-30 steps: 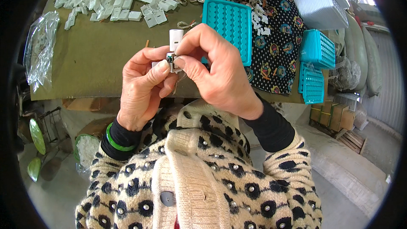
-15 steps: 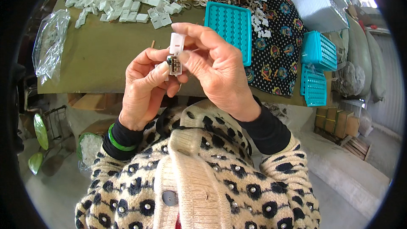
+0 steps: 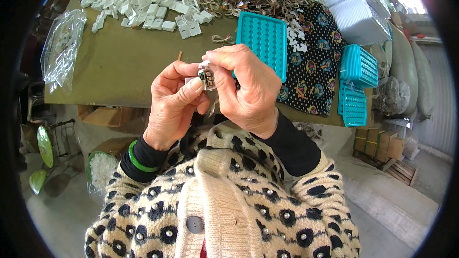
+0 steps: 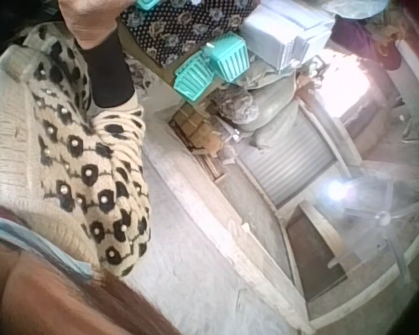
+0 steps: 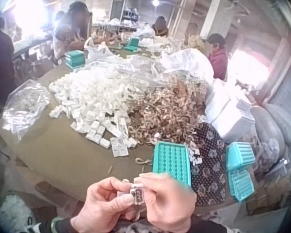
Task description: The person repeatedly picks small white plastic housings and metal components from a teal tray, inserts the metal parts into the housings, and places the assembled units on the table. The person handles the components by hand without visible tools.
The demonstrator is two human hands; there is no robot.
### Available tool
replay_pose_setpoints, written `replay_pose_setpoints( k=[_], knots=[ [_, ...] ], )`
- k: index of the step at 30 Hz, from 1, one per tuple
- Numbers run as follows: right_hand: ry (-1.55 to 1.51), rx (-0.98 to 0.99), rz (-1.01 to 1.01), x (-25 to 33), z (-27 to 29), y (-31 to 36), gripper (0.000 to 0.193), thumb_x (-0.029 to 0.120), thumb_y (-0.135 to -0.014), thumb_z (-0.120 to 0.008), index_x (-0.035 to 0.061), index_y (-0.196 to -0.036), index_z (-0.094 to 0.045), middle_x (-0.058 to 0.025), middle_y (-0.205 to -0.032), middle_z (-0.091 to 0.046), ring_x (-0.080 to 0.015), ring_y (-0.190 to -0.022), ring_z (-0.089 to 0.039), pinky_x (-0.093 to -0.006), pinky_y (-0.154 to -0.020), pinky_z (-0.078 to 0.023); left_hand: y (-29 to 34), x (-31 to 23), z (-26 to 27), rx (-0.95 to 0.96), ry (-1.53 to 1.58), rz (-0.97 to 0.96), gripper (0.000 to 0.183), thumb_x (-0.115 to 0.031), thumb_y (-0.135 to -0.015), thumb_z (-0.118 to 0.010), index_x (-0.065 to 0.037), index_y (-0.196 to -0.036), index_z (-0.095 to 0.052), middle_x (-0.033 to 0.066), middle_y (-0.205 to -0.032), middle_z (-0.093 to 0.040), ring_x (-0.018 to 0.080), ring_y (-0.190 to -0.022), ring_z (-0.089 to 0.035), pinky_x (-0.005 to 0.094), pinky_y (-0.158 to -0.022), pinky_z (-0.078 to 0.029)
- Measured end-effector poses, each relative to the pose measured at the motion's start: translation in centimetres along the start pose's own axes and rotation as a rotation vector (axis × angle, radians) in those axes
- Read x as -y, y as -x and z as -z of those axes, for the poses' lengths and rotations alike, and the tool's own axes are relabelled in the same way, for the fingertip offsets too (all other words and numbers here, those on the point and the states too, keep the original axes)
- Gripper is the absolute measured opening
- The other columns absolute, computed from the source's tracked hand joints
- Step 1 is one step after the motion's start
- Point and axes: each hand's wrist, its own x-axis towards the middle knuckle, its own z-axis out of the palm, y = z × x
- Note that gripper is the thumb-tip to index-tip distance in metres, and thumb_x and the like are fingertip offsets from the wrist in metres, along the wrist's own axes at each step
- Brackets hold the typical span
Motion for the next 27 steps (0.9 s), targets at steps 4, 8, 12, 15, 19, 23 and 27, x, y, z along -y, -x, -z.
replay_pose_setpoints(
  k=[4, 8, 12, 15, 19, 23, 27],
  knots=[
    [-0.296, 0.147, -0.139, 0.3, -0.1, -0.1, 0.016, -0.008, -0.085, -0.063, -0.0007, -0.100, -0.063, -0.0133, -0.102, -0.064, -0.0210, -0.090, -0.063, -0.0277, -0.072, -0.052, -0.2, -0.4, 0.6, -0.007, 0.106, 0.026, 0.018, -0.009, -0.092, -0.068, -0.001, -0.107, -0.061, 0.0102, -0.092, -0.068, 0.0136, -0.063, -0.062, 0.0242, -0.054, -0.051],
    [-0.112, 0.183, -0.074, 0.6, -0.5, 0.8, 0.026, -0.001, -0.085, -0.067, 0.0003, -0.110, -0.063, -0.0122, -0.103, -0.060, -0.0249, -0.093, -0.057, -0.0324, -0.074, -0.050, -0.4, -0.1, 0.9, -0.018, 0.225, 0.100, 0.019, -0.015, -0.094, -0.066, -0.003, -0.108, -0.061, 0.0079, -0.091, -0.068, 0.0123, -0.065, -0.062, 0.0236, -0.057, -0.052],
    [0.019, 0.127, 0.167, -0.6, -1.7, 1.3, 0.026, 0.002, -0.085, -0.069, -0.0028, -0.110, -0.062, -0.0134, -0.097, -0.059, -0.0266, -0.084, -0.057, -0.0344, -0.068, -0.050, -0.3, 0.6, 1.2, 0.010, 0.380, 0.186, 0.016, -0.019, -0.094, -0.067, -0.005, -0.097, -0.060, 0.0042, -0.088, -0.066, 0.0106, -0.068, -0.060, 0.0229, -0.062, -0.051],
    [0.029, 0.065, 0.236, -1.2, -2.3, 1.8, 0.024, 0.004, -0.086, -0.068, -0.0059, -0.106, -0.061, -0.0135, -0.088, -0.056, -0.0264, -0.074, -0.055, -0.0353, -0.062, -0.048, -0.3, 0.8, 1.5, 0.023, 0.403, 0.228, 0.016, -0.020, -0.094, -0.067, -0.007, -0.090, -0.058, 0.0023, -0.085, -0.065, 0.0090, -0.071, -0.058, 0.0234, -0.066, -0.050],
    [0.076, 0.044, 0.202, -0.8, -2.3, 2.1, 0.022, 0.005, -0.087, -0.067, -0.0038, -0.105, -0.060, -0.0123, -0.085, -0.053, -0.0263, -0.071, -0.054, -0.0350, -0.059, -0.046, -0.3, 1.2, 1.6, 0.067, 0.397, 0.244, 0.016, -0.020, -0.094, -0.067, -0.008, -0.089, -0.058, 0.0023, -0.087, -0.065, 0.0091, -0.071, -0.058, 0.0233, -0.065, -0.050],
    [0.108, 0.120, 0.102, 0.3, -1.2, 2.0, 0.030, 0.008, -0.084, -0.069, -0.0007, -0.112, -0.061, -0.0136, -0.097, -0.057, -0.0299, -0.082, -0.056, -0.0378, -0.069, -0.049, -0.3, 0.9, 1.4, 0.053, 0.364, 0.232, 0.016, -0.020, -0.094, -0.068, -0.009, -0.090, -0.058, 0.0030, -0.090, -0.064, 0.0103, -0.072, -0.059, 0.0242, -0.064, -0.051],
    [0.151, 0.215, 0.015, 0.0, 3.3, 2.2, 0.025, 0.015, -0.097, -0.057, -0.0027, -0.114, -0.063, -0.0196, -0.112, -0.058, -0.0278, -0.094, -0.059, -0.0336, -0.083, -0.050, -0.2, -0.1, 1.5, 0.063, 0.194, 0.203, 0.021, -0.011, -0.092, -0.068, -0.007, -0.110, -0.057, 0.0121, -0.100, -0.066, 0.0278, -0.100, -0.069, 0.0276, -0.061, -0.058]
  ],
)
